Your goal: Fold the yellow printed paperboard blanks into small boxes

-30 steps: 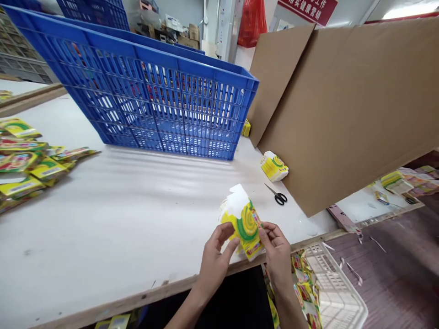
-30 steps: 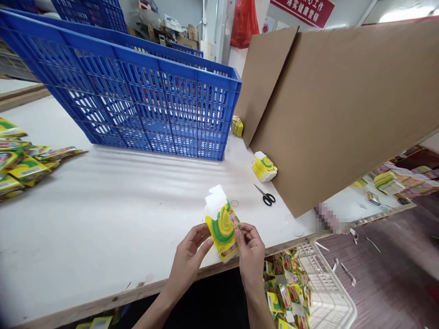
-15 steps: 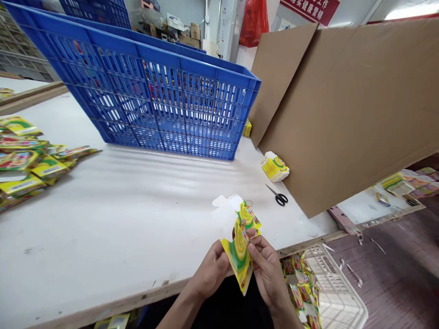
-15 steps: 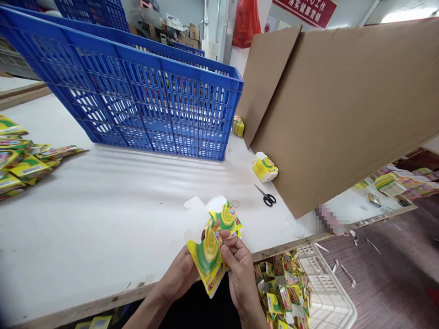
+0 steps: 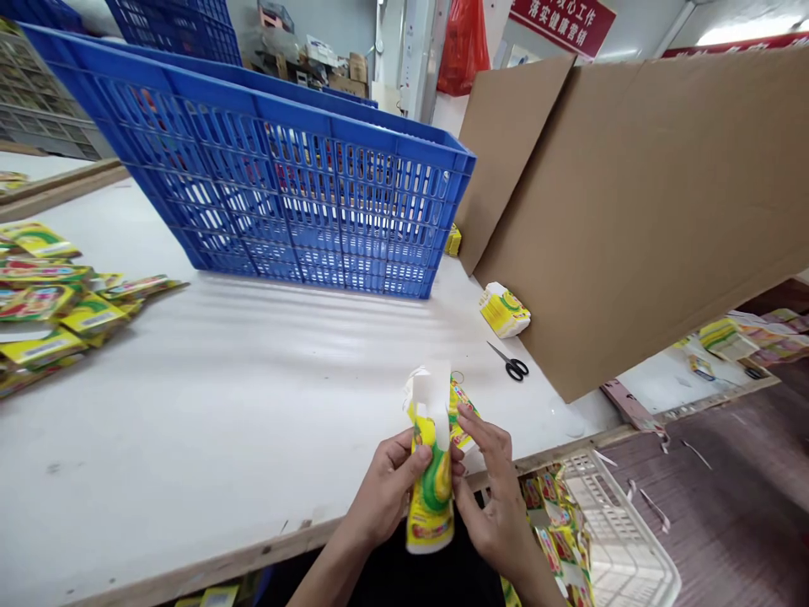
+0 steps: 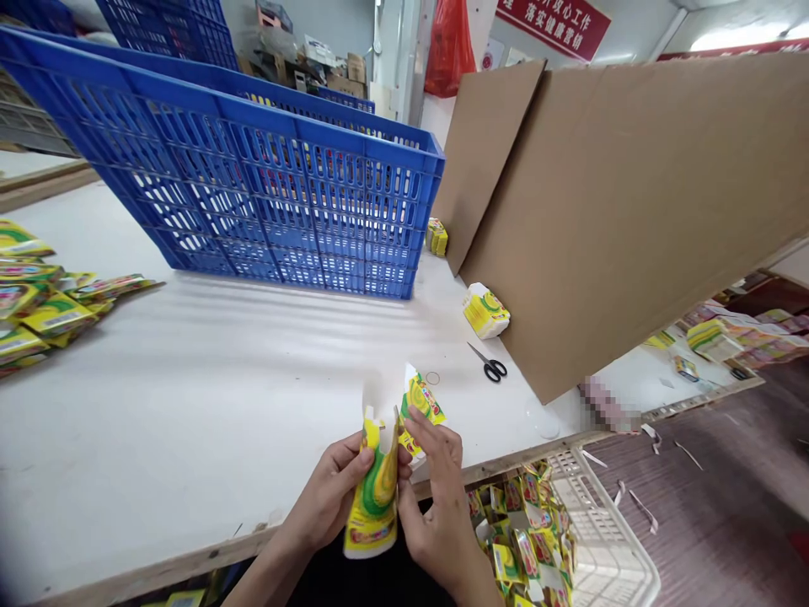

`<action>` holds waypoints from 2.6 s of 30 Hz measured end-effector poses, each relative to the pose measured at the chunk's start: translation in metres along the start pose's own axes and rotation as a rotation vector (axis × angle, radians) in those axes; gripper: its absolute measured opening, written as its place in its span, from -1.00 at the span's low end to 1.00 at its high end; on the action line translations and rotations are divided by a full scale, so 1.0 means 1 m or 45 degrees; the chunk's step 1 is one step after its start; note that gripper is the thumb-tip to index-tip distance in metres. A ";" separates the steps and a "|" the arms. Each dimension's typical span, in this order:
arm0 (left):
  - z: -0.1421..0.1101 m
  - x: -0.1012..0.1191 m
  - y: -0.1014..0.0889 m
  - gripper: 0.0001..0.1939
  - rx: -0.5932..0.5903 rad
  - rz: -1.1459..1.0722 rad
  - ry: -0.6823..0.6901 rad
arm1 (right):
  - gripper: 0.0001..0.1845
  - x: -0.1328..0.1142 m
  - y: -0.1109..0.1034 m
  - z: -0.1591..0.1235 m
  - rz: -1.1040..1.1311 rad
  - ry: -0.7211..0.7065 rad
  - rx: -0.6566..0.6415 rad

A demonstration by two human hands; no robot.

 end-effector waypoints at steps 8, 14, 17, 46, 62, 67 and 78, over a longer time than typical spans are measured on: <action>-0.002 0.003 -0.001 -0.62 0.097 0.359 0.169 | -0.50 0.029 0.030 -0.015 0.498 0.580 -0.223; -0.002 0.003 0.000 -0.52 0.071 0.520 0.193 | -0.46 0.027 0.024 -0.013 0.291 0.538 -0.009; -0.001 0.003 -0.001 -0.50 0.085 0.660 0.210 | -0.43 0.014 0.008 -0.004 0.098 0.346 0.101; -0.005 0.001 0.002 -0.61 0.037 0.862 0.188 | -0.60 0.018 0.011 0.001 0.201 0.353 0.070; -0.007 0.006 -0.012 -0.51 0.208 0.814 0.221 | -0.60 0.030 0.022 -0.007 0.808 0.646 0.114; -0.009 0.007 -0.003 -0.43 -0.055 0.743 0.048 | -0.58 0.024 0.011 -0.006 0.909 0.558 0.082; -0.018 0.002 0.003 -0.54 -0.253 0.658 -0.189 | -0.69 0.031 0.001 -0.008 0.735 0.464 -0.189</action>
Point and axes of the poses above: each hand's wrist, its own z-axis towards the middle knuckle, its own y-axis out of the palm, x = y × z, the point moved 5 cm from there along z, towards the middle knuckle, and after that the axes turned 11 degrees about -z, right-handed, at the moved point
